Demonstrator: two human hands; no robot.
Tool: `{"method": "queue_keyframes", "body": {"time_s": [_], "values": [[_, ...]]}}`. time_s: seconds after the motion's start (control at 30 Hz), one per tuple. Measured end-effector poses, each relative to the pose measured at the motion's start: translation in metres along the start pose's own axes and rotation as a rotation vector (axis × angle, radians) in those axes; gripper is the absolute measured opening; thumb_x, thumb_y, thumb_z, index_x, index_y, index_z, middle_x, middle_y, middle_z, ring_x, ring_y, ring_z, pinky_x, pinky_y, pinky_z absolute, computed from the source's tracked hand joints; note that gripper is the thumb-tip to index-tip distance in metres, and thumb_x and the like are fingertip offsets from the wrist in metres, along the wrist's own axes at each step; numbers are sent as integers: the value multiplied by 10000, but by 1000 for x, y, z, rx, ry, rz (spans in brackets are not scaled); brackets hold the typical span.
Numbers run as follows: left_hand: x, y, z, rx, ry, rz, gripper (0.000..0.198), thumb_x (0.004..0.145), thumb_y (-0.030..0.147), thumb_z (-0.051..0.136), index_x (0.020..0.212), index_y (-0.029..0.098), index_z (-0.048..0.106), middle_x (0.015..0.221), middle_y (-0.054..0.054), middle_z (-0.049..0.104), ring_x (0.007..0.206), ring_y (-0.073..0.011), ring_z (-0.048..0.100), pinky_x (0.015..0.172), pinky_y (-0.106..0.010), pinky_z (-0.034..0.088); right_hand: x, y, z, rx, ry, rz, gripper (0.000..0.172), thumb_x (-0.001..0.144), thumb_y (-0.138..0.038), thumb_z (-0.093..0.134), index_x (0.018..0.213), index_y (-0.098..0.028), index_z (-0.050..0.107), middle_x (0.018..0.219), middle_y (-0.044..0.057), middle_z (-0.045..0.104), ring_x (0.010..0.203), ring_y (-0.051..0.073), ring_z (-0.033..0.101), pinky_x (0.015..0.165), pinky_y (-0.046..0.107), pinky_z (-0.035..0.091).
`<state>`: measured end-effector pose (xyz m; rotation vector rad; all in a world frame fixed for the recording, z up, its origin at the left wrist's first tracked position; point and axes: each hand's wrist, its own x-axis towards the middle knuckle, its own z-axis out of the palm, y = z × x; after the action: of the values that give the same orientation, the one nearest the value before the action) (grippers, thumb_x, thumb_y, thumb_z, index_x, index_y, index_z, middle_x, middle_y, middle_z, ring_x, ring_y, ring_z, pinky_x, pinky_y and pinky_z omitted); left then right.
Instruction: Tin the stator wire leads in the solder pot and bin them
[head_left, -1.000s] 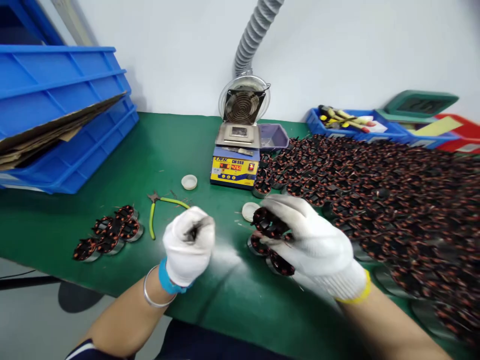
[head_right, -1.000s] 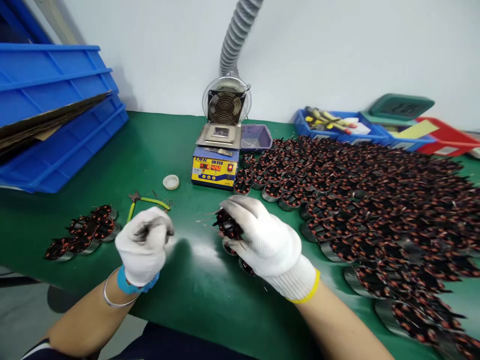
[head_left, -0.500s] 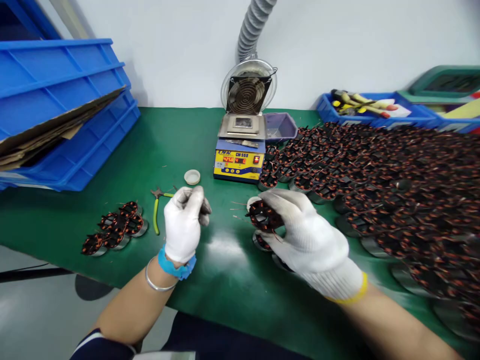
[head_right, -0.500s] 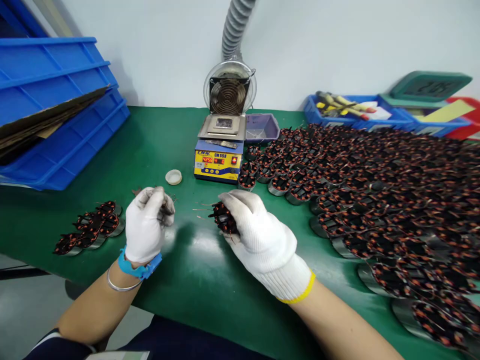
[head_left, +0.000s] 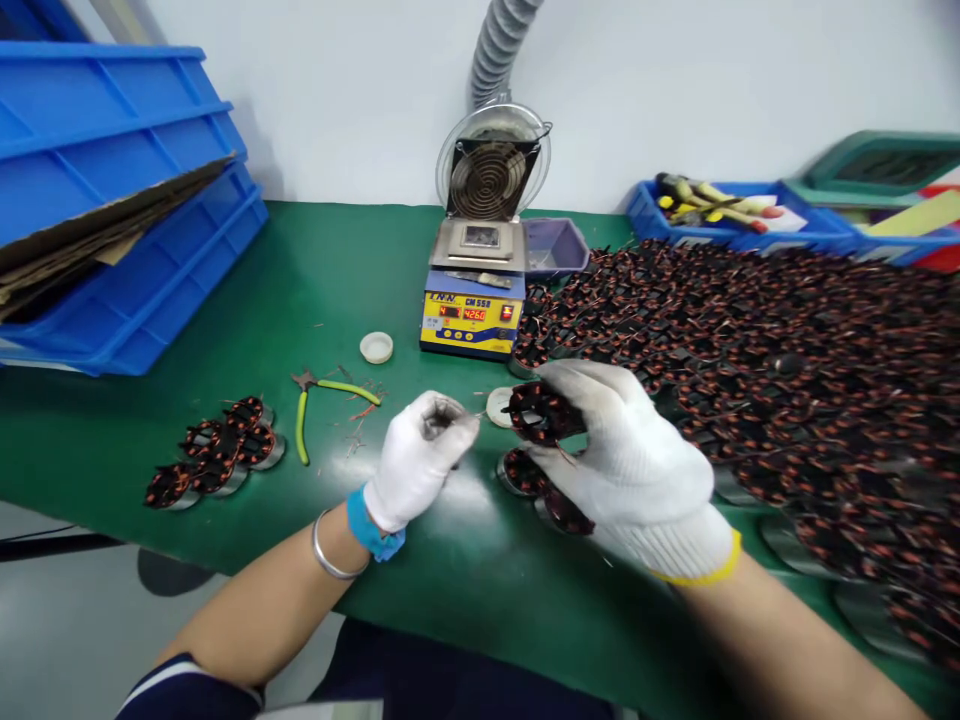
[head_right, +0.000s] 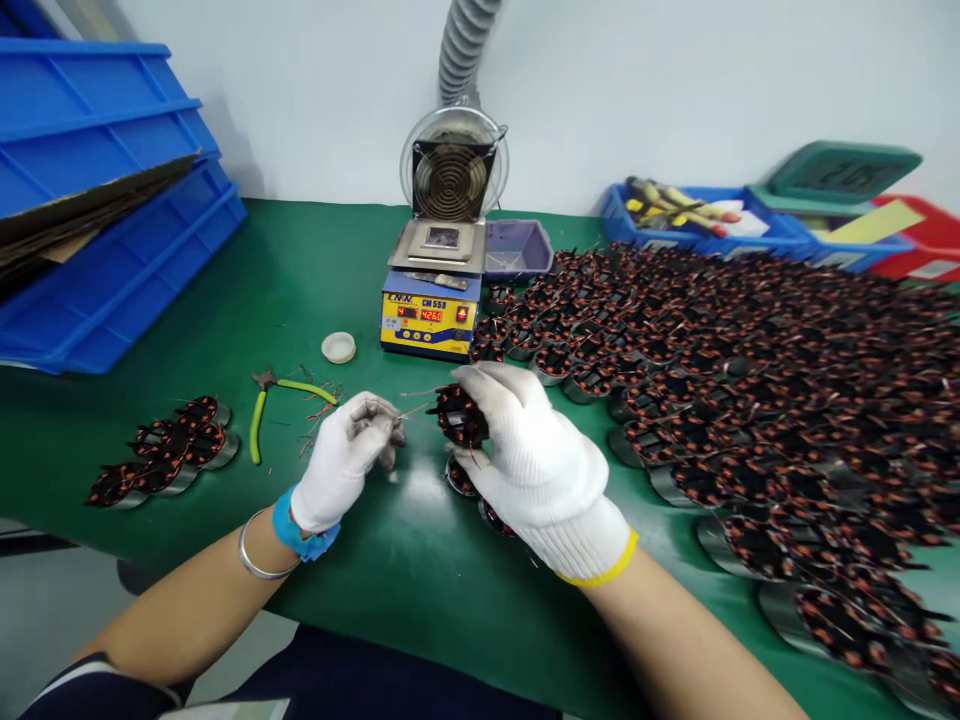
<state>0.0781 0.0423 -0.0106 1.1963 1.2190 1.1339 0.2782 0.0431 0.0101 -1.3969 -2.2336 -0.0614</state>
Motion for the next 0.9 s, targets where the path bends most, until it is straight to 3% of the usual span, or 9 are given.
{"method": "queue_keyframes", "body": {"time_s": [0.17, 0.37, 0.47, 0.53, 0.67, 0.8, 0.9], "values": [[-4, 2, 2, -50, -86, -130, 275, 758, 414, 679, 683, 185, 546, 587, 14, 578, 444, -99, 500, 452, -232, 398, 0, -4, 8, 20, 26, -25, 470, 854, -250, 565, 1320, -190, 579, 1264, 158, 641, 1179, 320, 656, 905, 425, 606], [-14, 12, -8, -109, 25, -8, 211, 682, 269, 624, 536, 202, 486, 487, 24, 535, 392, -87, 447, 415, -226, 344, 3, -1, 2, 17, 105, -52, 458, 859, -212, 588, 1311, -164, 532, 1212, 168, 662, 1064, 290, 700, 832, 398, 628], [-7, 9, -5, -113, 63, -42, 211, 672, 347, 684, 630, 199, 539, 541, 28, 561, 436, -93, 473, 420, -218, 325, 3, -1, 2, 28, 58, -60, 453, 866, -214, 594, 1311, -175, 523, 1225, 172, 657, 1093, 289, 692, 843, 385, 626], [-2, 6, -2, -88, 26, -95, 282, 677, 427, 725, 698, 194, 566, 579, 25, 576, 473, -100, 499, 432, -215, 329, 1, -3, 6, 65, 34, -79, 457, 862, -230, 598, 1311, -196, 525, 1231, 157, 657, 1104, 291, 688, 881, 401, 619], [-1, 5, 2, -129, -44, -155, 390, 719, 518, 734, 667, 200, 514, 530, 51, 513, 436, -73, 407, 436, -215, 317, -3, -6, 14, 161, -28, -91, 471, 850, -239, 576, 1319, -228, 527, 1232, 121, 663, 1122, 280, 685, 944, 429, 598], [-3, 8, -1, -147, -122, -156, 458, 680, 539, 795, 631, 196, 496, 487, 67, 456, 416, -53, 335, 416, -208, 259, -2, -3, 10, 186, -59, -105, 477, 841, -241, 573, 1315, -213, 539, 1240, 123, 664, 1115, 268, 687, 909, 402, 605], [3, 3, -7, -201, -59, -135, 456, 719, 593, 763, 728, 182, 567, 545, 44, 519, 413, -64, 380, 397, -203, 241, 3, 7, 3, 120, -78, -94, 477, 831, -262, 593, 1302, -196, 564, 1250, 126, 666, 1128, 268, 681, 859, 367, 607]]}}
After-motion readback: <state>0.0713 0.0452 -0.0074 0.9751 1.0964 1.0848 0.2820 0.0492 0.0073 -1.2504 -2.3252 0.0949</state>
